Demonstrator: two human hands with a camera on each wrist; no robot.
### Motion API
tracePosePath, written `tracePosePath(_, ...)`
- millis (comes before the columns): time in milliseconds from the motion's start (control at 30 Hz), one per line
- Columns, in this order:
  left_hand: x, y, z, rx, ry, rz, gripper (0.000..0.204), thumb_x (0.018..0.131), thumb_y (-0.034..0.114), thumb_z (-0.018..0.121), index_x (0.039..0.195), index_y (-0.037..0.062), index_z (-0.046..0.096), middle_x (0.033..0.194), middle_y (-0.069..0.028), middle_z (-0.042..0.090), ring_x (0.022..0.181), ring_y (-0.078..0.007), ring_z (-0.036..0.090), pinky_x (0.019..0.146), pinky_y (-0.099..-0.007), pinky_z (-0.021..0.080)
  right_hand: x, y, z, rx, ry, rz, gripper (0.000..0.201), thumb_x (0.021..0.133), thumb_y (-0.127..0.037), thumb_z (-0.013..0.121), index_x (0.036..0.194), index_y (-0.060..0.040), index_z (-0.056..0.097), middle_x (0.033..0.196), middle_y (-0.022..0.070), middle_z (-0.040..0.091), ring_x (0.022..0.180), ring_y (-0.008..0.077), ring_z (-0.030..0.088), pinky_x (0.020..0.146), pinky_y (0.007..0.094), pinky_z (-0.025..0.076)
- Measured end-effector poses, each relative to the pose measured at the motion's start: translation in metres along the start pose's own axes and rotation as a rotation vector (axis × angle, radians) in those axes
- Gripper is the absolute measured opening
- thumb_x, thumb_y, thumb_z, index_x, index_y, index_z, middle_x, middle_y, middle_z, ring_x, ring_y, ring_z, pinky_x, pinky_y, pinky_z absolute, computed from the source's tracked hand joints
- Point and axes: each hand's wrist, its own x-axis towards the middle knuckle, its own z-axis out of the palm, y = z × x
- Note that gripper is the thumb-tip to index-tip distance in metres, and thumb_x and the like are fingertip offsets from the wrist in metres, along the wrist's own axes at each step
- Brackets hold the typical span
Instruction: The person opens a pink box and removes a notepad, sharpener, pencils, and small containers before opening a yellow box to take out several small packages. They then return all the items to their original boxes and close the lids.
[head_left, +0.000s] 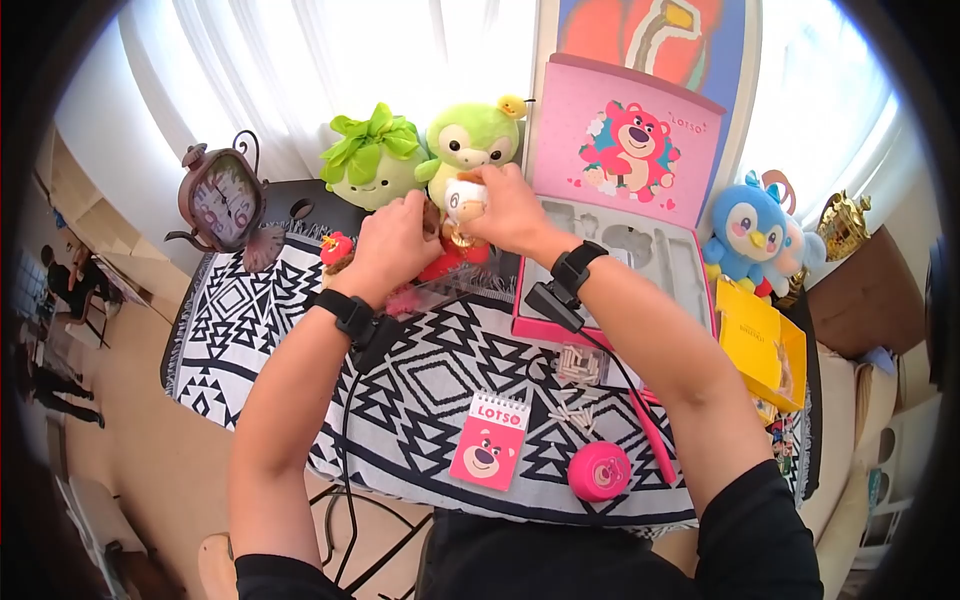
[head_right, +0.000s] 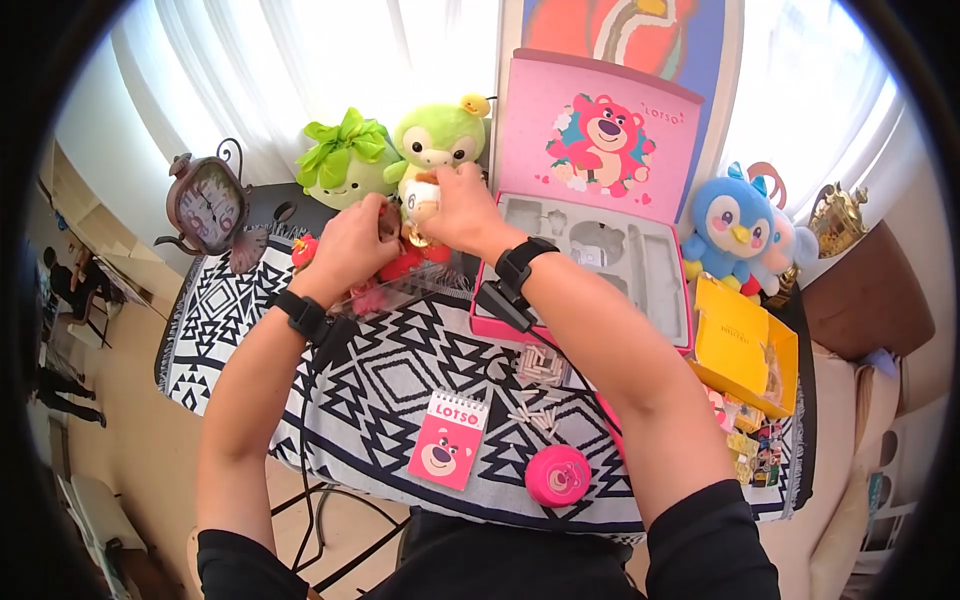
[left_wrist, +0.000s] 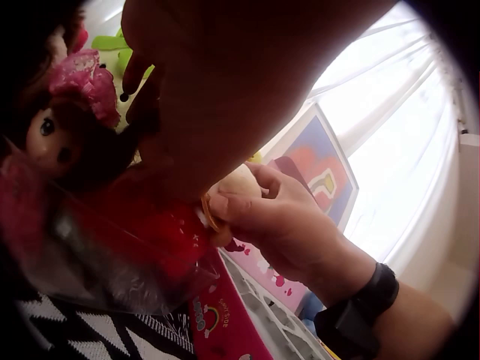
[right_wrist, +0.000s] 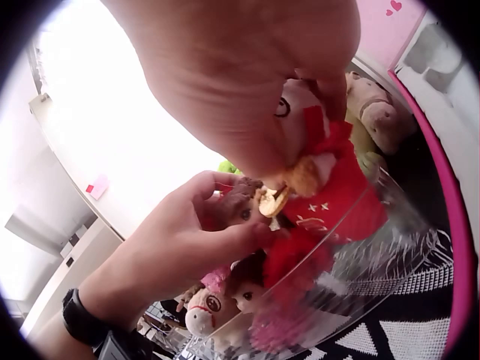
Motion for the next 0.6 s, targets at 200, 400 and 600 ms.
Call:
tracePosePath(200,-0.006,0.022,-0.045,-0.075,0.209,0.031,0.050,0.080,0.020,0.072,0.123,-0.0012,0.057,0.113,-0.0237,0.066,0.100,-0.0411,0.066,0.088,-0.0459,0.054,-0.003,-0.018,-0.040,0.086,0.139,-0.091,0.072,0.071,-0.024,0.084,0.131,0.0032,0.055,0.122,0.0243,0.055,0.119,0.0369,0.054,0.105,0.0414,0.046)
tracePosePath(400,-0.070,0.048,-0.100,-0.218,0.269,0.121,0.044,0.082,0.016,0.072,0.121,-0.0008,0.059,0.108,-0.0212,0.066,0.098,-0.0363,0.067,0.086,-0.0411,0.054,-0.043,-0.051,-0.086,0.397,0.094,-0.108,0.075,0.070,-0.027,0.086,0.127,0.0081,0.055,0.120,0.0232,0.065,0.110,0.0309,0.066,0.098,0.0375,0.053)
tracePosePath(600,-0.140,0.035,-0.113,-0.599,-0.395,-0.264,0.042,0.087,0.019,0.071,0.121,-0.0017,0.059,0.096,-0.0128,0.068,0.087,-0.0209,0.066,0.081,-0.0324,0.054,-0.099,-0.069,-0.080,0.591,-0.556,0.093,0.072,0.077,-0.020,0.084,0.136,0.0042,0.050,0.118,0.0137,0.065,0.108,0.0178,0.064,0.091,0.0315,0.054)
